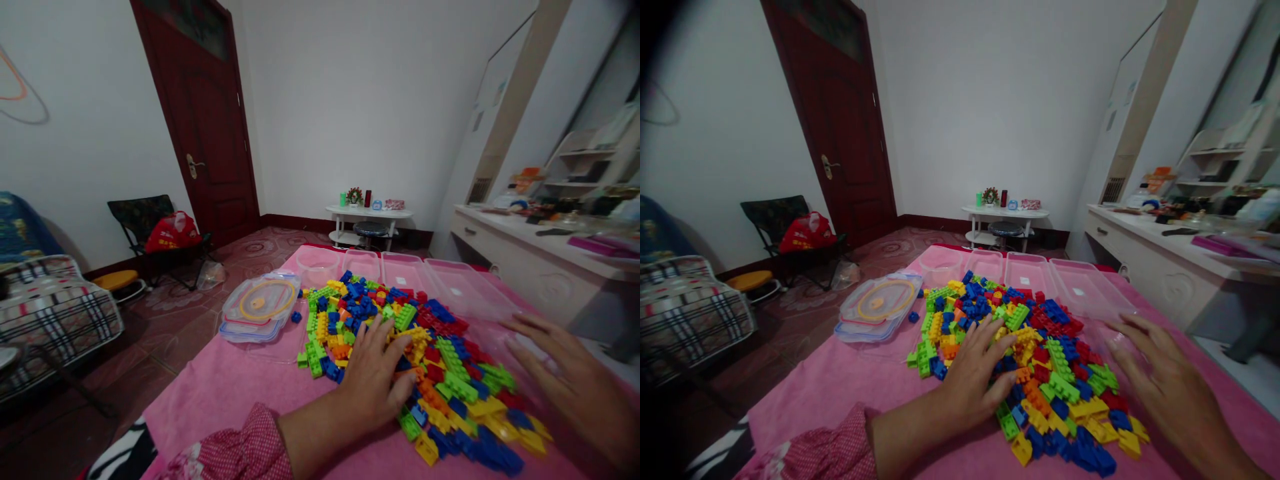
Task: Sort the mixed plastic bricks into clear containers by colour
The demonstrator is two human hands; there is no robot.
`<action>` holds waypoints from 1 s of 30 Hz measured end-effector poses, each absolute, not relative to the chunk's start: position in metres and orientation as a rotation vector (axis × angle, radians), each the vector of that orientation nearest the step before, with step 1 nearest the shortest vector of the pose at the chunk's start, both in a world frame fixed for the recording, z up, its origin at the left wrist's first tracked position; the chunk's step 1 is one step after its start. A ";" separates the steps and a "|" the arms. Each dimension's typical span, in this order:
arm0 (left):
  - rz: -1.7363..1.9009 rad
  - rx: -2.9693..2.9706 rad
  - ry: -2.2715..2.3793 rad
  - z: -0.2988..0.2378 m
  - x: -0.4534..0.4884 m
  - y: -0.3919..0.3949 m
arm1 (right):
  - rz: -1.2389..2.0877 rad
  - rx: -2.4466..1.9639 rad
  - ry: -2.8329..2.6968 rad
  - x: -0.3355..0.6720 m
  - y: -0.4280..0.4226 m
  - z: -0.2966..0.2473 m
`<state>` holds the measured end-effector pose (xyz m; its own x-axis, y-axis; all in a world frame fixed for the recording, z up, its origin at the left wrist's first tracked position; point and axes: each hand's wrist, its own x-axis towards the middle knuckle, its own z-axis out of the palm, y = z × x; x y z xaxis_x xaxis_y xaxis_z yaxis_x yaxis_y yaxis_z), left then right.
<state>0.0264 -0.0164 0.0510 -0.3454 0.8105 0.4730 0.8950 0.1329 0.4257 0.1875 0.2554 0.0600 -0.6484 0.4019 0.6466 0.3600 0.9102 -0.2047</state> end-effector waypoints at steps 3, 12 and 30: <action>-1.092 -1.631 -2.172 0.071 0.015 -0.018 | 0.167 -0.363 -2.409 0.175 0.222 0.060; -0.668 -1.279 -2.439 0.102 -0.105 -0.103 | 0.221 -0.075 -2.426 0.170 0.183 0.040; 0.090 -1.476 -2.611 0.050 -0.134 -0.173 | 0.491 0.037 -2.499 0.191 0.177 0.006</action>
<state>-0.1344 -0.1729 0.0504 -0.5085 0.8560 0.0929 0.8476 0.5166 -0.1209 0.1909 0.1768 0.0056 -0.8283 0.0815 0.5544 -0.1343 0.9317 -0.3376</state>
